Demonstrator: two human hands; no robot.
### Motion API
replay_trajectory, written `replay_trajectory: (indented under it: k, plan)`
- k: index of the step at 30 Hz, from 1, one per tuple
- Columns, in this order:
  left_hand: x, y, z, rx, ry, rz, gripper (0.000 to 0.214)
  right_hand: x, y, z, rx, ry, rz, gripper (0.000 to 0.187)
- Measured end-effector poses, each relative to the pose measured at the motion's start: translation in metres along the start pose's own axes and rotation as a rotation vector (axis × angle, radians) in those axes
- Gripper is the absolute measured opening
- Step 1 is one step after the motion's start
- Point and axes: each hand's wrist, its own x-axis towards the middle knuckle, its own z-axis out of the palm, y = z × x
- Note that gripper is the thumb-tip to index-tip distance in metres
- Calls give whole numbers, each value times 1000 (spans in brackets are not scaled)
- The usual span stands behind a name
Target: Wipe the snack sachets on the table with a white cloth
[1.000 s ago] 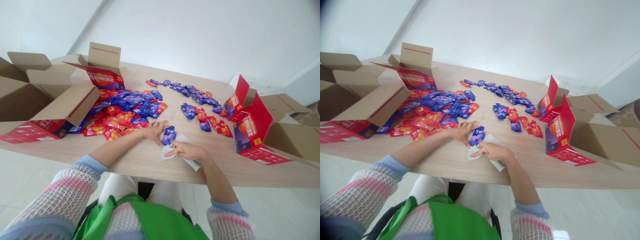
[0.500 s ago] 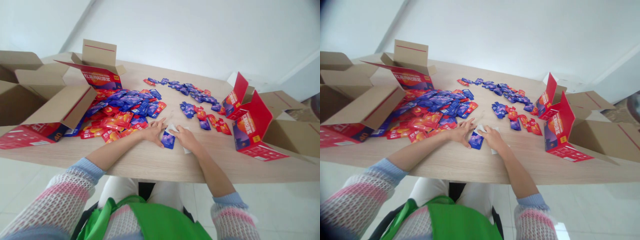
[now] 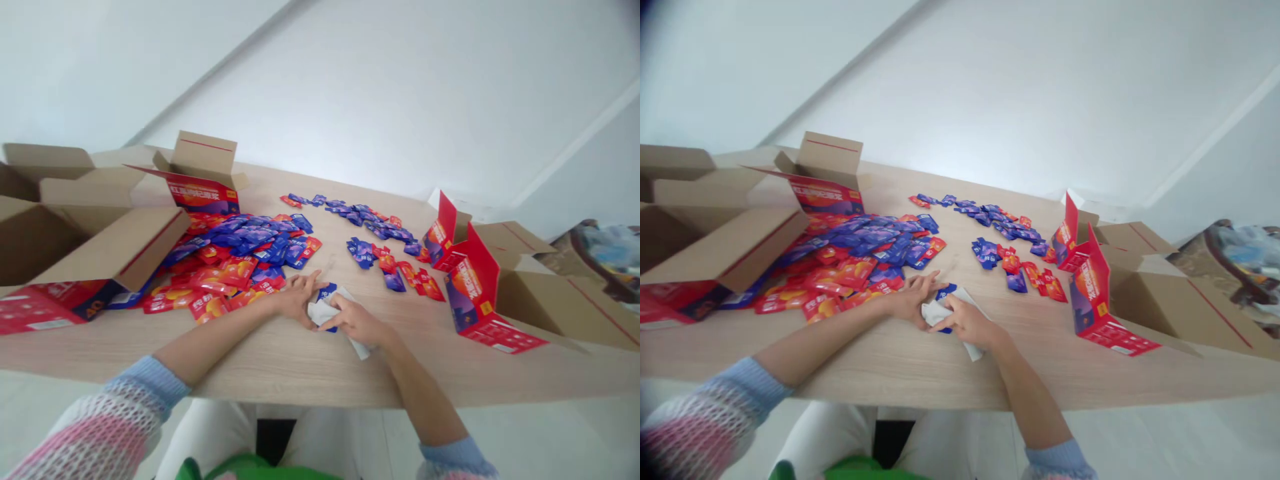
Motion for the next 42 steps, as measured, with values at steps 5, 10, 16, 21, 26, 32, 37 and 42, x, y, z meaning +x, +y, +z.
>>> replay_trajectory:
  k: [5, 10, 16, 21, 26, 32, 37, 42]
  plan:
    - [-1, 1, 2, -4, 7, -65, 147, 3, 16, 5, -23, 203, 86, 38]
    - [-3, 2, 0, 2, -3, -85, 144, 8, 19, 11, -354, 194, 321, 49]
    - [-5, 3, -5, 59, -61, -35, 126, 11, 17, 14, -384, 45, 399, 48]
    - [-4, 4, -2, 49, -23, -19, 123, 2, 17, 7, -272, -37, 379, 53]
    - [-4, 1, -1, -19, 34, 20, 118, -14, 15, 1, -101, -91, 317, 54]
    - [-5, -3, -3, -93, 16, 78, 118, -18, 11, -7, 22, -233, 169, 51]
    - [-3, -5, 0, -67, 13, 94, 117, -9, 9, -3, 222, -462, -111, 41]
    - [0, -8, 1, -97, -33, 120, 125, -1, 3, 6, 199, -182, -10, 40]
